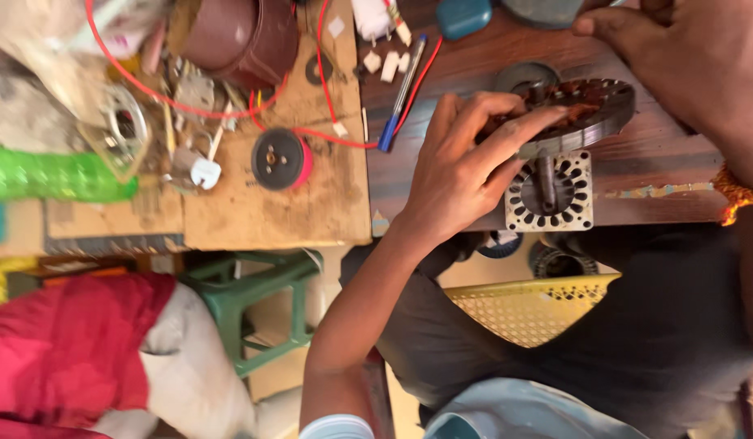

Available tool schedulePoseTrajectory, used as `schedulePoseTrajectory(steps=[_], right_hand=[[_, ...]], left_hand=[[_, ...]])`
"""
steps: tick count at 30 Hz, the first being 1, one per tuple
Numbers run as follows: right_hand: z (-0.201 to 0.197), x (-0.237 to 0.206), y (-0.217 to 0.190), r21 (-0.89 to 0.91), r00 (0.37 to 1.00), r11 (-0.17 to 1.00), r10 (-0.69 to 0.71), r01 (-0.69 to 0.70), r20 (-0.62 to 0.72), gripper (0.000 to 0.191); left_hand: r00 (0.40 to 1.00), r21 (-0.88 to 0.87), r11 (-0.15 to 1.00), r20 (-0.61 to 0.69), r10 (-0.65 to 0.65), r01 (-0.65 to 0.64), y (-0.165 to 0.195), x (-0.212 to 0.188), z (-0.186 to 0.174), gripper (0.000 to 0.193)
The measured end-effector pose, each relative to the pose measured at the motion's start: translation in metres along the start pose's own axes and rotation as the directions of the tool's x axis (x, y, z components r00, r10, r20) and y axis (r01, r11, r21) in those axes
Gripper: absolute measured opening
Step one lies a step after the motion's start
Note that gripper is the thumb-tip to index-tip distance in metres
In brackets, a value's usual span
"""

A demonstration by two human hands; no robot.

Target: The person sits at a workbench winding insulated copper wire by hand into the slots of a motor armature rotor, pressing each coil into place and turning the rotor to work around it. They repeatedly feed, seat, and adjust the wire windings around the rotor's circumference.

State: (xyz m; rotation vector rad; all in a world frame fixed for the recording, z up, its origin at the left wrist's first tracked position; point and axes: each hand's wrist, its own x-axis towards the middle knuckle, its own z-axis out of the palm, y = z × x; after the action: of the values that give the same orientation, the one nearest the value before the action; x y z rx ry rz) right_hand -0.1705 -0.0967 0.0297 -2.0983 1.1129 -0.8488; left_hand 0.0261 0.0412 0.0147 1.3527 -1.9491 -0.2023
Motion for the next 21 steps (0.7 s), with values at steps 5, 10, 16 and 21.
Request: schedulePoseTrajectory(steps=[5,10,16,21], right_hand=[[-0.012,-0.011,-0.012,-0.089,0.966,0.964,-0.255,0.25,-0.048,0.009],[-0.009,-0.008,-0.01,-0.001,0.999,0.999,-0.045,0.045,0.009,0.012],[-0.036,-0.041,-0.009,-0.13,0.947,0.987,0.13,-0.096,0.293,0.014],[-0.031,-0.07,-0.033,-0.197,0.951,0.98,0.039,0.024,0.307,0.011]], left_hand=[[0.994,-0.133,0.991,0.111,0.0,0.015,-0.008,0.006,-0.013,0.07],[0.991,-0.189,0.981,0.122,0.06,-0.036,-0.022,0.008,-0.013,0.072],[0.994,-0.173,0.983,0.081,0.08,-0.065,-0.028,0.004,-0.009,0.064],[0.988,-0.338,0.941,0.148,0.038,0.014,-0.036,0.011,-0.005,0.055]])
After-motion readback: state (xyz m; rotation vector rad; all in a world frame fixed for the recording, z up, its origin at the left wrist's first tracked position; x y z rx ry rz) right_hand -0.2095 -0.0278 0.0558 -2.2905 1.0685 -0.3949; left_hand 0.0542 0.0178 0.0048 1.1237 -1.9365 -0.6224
